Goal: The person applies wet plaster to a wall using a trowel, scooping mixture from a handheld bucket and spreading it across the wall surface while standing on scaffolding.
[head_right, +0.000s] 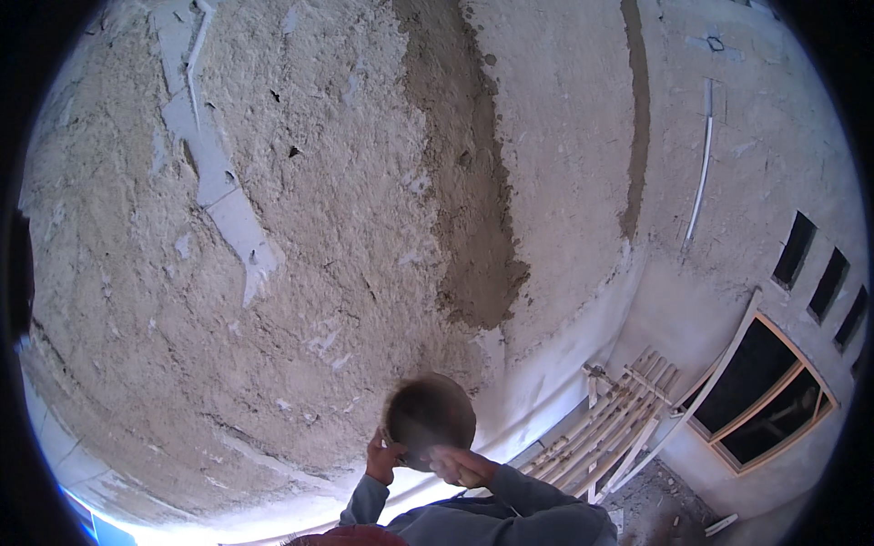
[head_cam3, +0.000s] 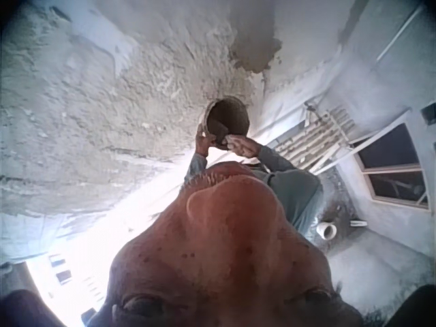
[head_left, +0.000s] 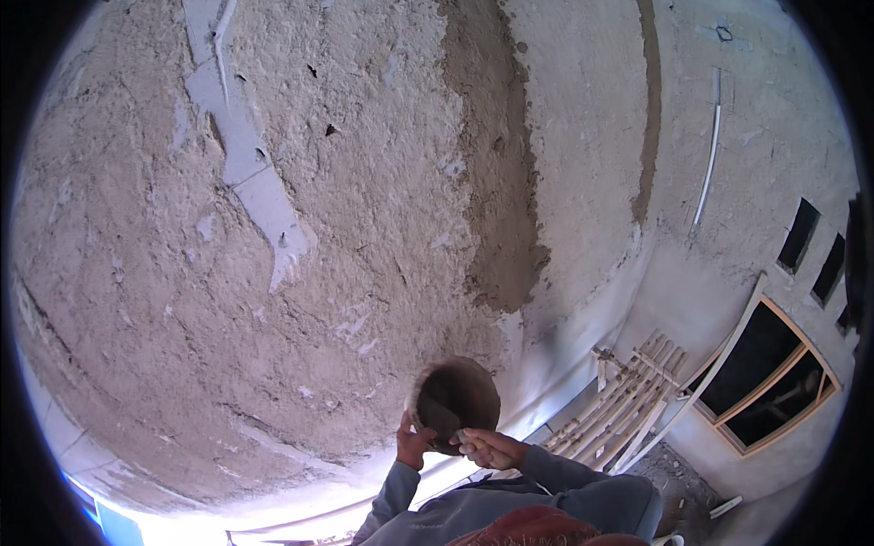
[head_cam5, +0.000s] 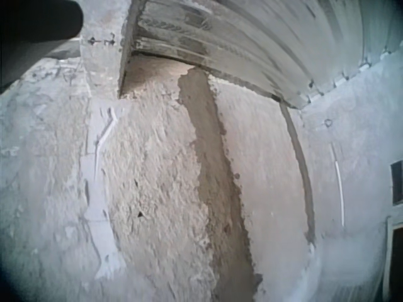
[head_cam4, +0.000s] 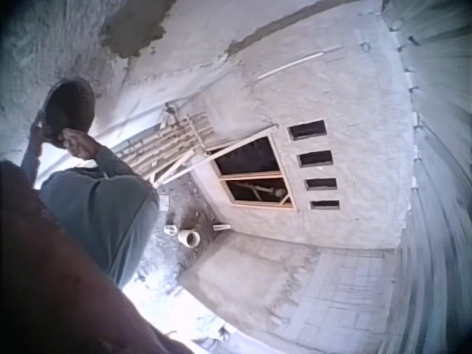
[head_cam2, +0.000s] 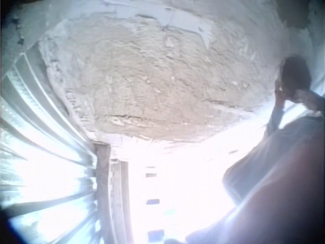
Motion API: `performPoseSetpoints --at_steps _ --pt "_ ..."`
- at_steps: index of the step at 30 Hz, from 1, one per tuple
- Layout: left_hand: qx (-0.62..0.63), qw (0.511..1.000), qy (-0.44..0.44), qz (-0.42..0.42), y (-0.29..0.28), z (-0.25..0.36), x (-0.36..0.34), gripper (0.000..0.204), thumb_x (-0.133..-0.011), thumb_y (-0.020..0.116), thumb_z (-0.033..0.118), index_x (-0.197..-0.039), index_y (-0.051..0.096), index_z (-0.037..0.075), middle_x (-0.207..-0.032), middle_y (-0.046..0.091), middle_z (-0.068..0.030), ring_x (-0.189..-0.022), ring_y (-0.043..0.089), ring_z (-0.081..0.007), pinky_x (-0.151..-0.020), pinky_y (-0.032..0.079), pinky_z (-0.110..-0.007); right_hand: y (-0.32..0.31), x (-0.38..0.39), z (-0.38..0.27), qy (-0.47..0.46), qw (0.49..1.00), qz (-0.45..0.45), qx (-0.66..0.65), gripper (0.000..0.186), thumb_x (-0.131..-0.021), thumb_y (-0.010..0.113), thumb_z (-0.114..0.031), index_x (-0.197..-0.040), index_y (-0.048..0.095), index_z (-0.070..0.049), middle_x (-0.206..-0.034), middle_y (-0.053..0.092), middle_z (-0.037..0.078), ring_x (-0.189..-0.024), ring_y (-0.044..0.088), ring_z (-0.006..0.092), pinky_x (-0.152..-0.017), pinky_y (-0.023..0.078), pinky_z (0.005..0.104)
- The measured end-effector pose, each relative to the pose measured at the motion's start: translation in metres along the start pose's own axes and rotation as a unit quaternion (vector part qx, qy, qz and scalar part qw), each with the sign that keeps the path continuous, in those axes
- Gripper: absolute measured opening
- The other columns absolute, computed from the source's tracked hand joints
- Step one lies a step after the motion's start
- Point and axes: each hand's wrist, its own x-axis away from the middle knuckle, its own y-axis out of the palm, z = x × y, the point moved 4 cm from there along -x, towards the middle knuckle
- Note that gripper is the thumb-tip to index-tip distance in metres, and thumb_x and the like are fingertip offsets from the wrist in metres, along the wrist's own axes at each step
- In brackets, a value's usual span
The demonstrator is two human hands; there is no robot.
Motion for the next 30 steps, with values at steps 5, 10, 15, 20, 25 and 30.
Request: performPoseSetpoints --at_steps 5,10,15,20,25,30 --pt "-0.324 0.926 0.179 0.071 -0.045 0.000 0.043 0.045 -0.058 0.091 0.013 -0.095 0.065 0.009 -0.089 0.068 -0.0102 -0.084 0.066 -0.0292 -0.072 0.053 -0.041 0.037 0.011 -0.047 -0.086 0.993 -0.049 -0.061 0.039 -0.104 0.047 -0.037 -0.129 0.046 -0.006 -0.084 0.047 -0.002 -0.053 0.038 0.0018 -0.045 0.032 0.0163" --pt "-0.145 0.971 0.075 0.176 -0.095 0.014 0.088 0.046 -0.057 0.091 0.011 -0.095 0.064 0.010 -0.086 0.067 -0.0097 -0.080 0.066 -0.0289 -0.071 0.054 -0.041 0.171 0.105 -0.191 -0.333 0.936 -0.049 0.102 0.043 -0.101 0.050 -0.038 -0.131 0.046 -0.007 -0.079 0.052 0.000 -0.051 0.045 0.0065 -0.044 0.040 0.0246" --pt "0.138 0.943 -0.134 0.272 -0.129 0.028 0.108 0.046 -0.059 0.087 0.009 -0.098 0.064 0.010 -0.087 0.067 -0.0094 -0.079 0.066 -0.0282 -0.070 0.055 -0.040 0.320 0.208 -0.301 -0.736 0.574 0.088 0.347 0.049 -0.100 0.053 -0.032 -0.138 0.039 -0.005 -0.078 0.057 0.004 -0.051 0.053 0.0110 -0.043 0.046 0.0276" --pt "0.178 0.919 -0.167 0.309 -0.144 0.031 0.127 0.046 -0.060 0.083 0.007 -0.101 0.063 0.010 -0.088 0.067 -0.0091 -0.078 0.066 -0.0275 -0.069 0.056 -0.039 0.443 0.295 -0.365 -0.939 0.065 0.173 0.289 0.049 -0.098 0.061 -0.025 -0.131 0.041 0.004 -0.088 0.057 0.011 -0.059 0.060 0.0136 -0.049 0.049 0.0268" --pt "0.196 0.903 -0.183 0.335 -0.159 0.037 0.145 0.046 -0.061 0.080 0.004 -0.104 0.063 0.010 -0.088 0.066 -0.0088 -0.077 0.066 -0.0267 -0.068 0.056 -0.039 0.512 0.345 -0.388 -0.967 -0.129 0.156 0.154 0.041 -0.098 0.059 -0.020 -0.122 0.038 0.006 -0.087 0.057 0.012 -0.065 0.061 0.0204 -0.056 0.050 0.0314" --pt "0.208 0.891 -0.206 0.348 -0.167 0.038 0.158 0.047 -0.062 0.076 0.002 -0.107 0.062 0.010 -0.089 0.066 -0.0084 -0.075 0.066 -0.0260 -0.067 0.057 -0.038 0.543 0.312 -0.499 -0.897 -0.221 0.344 0.168 0.041 -0.096 0.057 -0.026 -0.119 0.043 0.005 -0.098 0.060 0.022 -0.091 0.063 0.0392 -0.079 0.051 0.0473"
